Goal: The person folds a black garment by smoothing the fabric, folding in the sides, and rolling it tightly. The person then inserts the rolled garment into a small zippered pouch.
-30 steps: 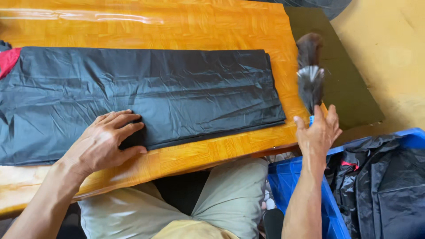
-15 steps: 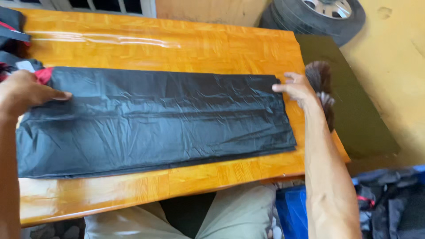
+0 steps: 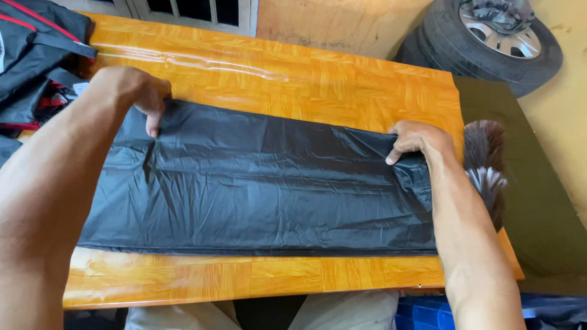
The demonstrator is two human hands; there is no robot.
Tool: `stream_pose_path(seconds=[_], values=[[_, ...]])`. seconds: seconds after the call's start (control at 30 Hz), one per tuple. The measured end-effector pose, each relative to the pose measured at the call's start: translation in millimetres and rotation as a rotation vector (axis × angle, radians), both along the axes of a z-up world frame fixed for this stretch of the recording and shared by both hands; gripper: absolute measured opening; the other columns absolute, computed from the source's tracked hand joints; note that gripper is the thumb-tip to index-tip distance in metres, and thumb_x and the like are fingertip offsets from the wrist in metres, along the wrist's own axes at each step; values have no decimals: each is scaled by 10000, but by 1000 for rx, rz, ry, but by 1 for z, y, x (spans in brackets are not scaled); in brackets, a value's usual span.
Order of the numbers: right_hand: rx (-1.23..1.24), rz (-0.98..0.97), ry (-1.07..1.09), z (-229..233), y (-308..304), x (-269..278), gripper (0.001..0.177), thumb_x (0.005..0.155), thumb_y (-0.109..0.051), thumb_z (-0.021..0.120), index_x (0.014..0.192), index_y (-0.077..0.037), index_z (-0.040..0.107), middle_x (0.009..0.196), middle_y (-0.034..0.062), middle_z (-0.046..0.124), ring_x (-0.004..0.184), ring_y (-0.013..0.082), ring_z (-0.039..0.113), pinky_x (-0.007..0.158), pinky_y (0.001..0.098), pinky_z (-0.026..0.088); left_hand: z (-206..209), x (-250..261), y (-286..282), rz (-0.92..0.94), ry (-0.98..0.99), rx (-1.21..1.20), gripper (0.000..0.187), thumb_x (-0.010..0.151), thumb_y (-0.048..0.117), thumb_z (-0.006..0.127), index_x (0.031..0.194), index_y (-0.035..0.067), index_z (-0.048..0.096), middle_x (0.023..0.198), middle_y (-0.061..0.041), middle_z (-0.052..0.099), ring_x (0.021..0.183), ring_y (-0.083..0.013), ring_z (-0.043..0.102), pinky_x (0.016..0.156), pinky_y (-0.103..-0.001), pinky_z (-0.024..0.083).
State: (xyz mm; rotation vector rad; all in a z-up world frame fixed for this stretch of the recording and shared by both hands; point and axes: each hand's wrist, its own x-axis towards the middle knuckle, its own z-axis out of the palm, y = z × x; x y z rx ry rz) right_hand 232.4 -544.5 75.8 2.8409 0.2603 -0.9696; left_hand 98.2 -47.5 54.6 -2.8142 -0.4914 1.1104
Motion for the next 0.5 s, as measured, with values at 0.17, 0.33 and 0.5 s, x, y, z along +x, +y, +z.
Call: stream_pose_path(seconds=[0.17,0.33,0.5], values=[[-83,146,-46,-24,-9,21,438,643,-245,882,1059,-127,810,1044,100,809,1026,321,724,1062,542,291,-1,0,0,-19,10,6,933,669,286,1040,1440,216,517,1454,-8,611,1329,-302,570,1027,-449,489],[34,263,-168,-8,-37,23,369,598,-296,873,908,-128,763,961,102,769,1020,296,688,1019,524,355,6,-11,16,-123,-127,-76,663,590,248,1024,1191,107,785,1177,-96,825,1089,-324,739,939,-398,529],[234,118,-523,83,-58,-24,652,801,-327,860,1389,-114,675,1372,122,680,1214,315,651,1014,393,467,89,-42,29,-297,-560,56,441,638,289,939,1020,109,810,804,-149,833,743,-301,789,649,-430,573]])
